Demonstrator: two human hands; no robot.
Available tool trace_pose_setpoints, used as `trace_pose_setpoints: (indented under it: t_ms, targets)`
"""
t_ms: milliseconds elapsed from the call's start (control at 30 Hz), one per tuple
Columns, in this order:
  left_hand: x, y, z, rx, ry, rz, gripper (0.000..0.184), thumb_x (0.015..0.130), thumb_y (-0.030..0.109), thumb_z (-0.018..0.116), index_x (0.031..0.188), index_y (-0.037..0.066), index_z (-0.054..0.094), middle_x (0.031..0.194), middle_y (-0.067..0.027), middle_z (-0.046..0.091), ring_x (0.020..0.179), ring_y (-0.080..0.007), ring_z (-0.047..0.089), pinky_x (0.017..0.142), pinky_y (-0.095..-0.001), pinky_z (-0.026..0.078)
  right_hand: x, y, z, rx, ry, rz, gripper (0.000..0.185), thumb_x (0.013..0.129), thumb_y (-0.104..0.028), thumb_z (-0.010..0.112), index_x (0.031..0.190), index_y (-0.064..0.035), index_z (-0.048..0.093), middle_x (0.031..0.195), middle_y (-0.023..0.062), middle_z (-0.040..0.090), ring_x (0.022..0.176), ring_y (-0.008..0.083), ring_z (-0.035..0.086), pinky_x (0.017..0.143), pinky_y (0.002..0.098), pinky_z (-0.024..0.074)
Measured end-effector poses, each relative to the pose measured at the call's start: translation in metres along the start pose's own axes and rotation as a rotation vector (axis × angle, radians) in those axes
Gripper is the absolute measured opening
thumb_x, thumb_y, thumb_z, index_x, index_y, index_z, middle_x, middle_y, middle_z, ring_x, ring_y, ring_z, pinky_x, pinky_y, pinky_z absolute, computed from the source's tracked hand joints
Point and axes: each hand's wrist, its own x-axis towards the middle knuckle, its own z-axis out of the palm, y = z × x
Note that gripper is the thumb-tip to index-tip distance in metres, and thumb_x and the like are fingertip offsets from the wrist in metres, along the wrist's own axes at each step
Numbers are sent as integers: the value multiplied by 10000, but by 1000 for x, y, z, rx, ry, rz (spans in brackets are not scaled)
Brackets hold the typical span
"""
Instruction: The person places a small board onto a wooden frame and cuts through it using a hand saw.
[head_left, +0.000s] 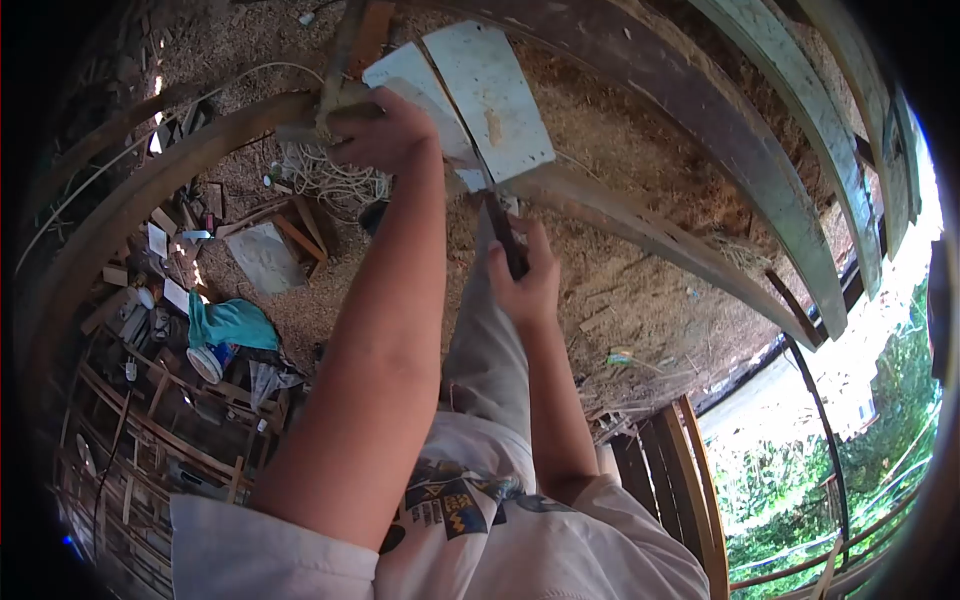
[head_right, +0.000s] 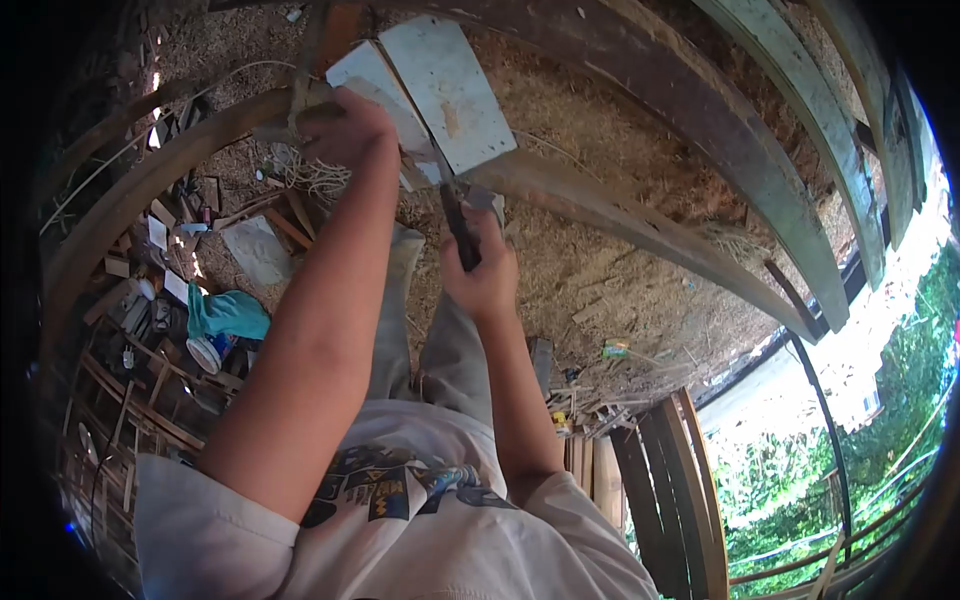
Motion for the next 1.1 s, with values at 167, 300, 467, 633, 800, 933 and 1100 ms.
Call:
trace_pose_setpoints:
  t_ms: [167, 300, 467, 633, 800, 933, 1100]
  targets:
    - [1, 5, -4, -42, -23, 25, 778, 996, 480, 487, 1550, -7, 239, 1429, -408, 262, 1146, -561, 541, 871, -625, 580, -98, -14, -80, -61, -81, -16, 406, 928, -93, 709, 1313, 4, 627, 765, 1, 642, 645, 51, 518, 608, 227, 421]
    - [1, 3, -5, -131, -58, -12, 782, 994, 484, 494, 1552, -5, 250, 1460, -415, 237, 1192, -580, 515, 897, -632, 567, -143, -7, -150, -55, 16, -182, 393, 895, -132, 712, 1218, 84, 662, 925, 113, 712, 789, 171, 653, 751, 295, 512]
    - [-1, 3, -6, -140, -92, -4, 862, 985, 483, 525, 1607, -11, 190, 1504, -407, 210, 1232, -564, 511, 940, -623, 557, -87, -25, -183, -453, 195, -564, 426, 840, -176, 746, 1190, 62, 705, 795, 98, 688, 629, 232, 638, 646, 338, 522]
    - [-9, 16, -16, -382, -50, -105, 880, 981, 524, 551, 1616, 2, 235, 1512, -394, 248, 1288, -540, 508, 963, -592, 557, 93, -64, -134, -658, 110, -1075, 437, 831, -164, 757, 1241, -19, 724, 793, 82, 687, 620, 279, 646, 624, 392, 551]
    - [-2, 10, -11, -119, 32, 33, 806, 984, 500, 555, 1608, 54, 308, 1528, -346, 282, 1293, -508, 528, 978, -586, 553, 244, -122, -72, -776, 105, -1331, 487, 846, -218, 800, 1319, -135, 722, 769, 33, 664, 674, 251, 658, 705, 403, 573]
    - [0, 7, -7, -161, 54, 14, 784, 968, 467, 573, 1590, 50, 338, 1539, -344, 284, 1305, -512, 521, 996, -592, 543, 293, -151, -58, -898, -37, -1473, 486, 900, -274, 781, 1363, -156, 690, 878, 51, 654, 825, 242, 660, 828, 408, 542]
    - [0, 7, -7, -150, 68, 8, 787, 943, 432, 608, 1584, 52, 355, 1565, -361, 267, 1339, -537, 496, 1020, -588, 534, 259, -155, -61, -1014, -59, -1231, 455, 924, -265, 757, 1350, -127, 679, 1181, 131, 597, 1106, 330, 602, 991, 483, 482]
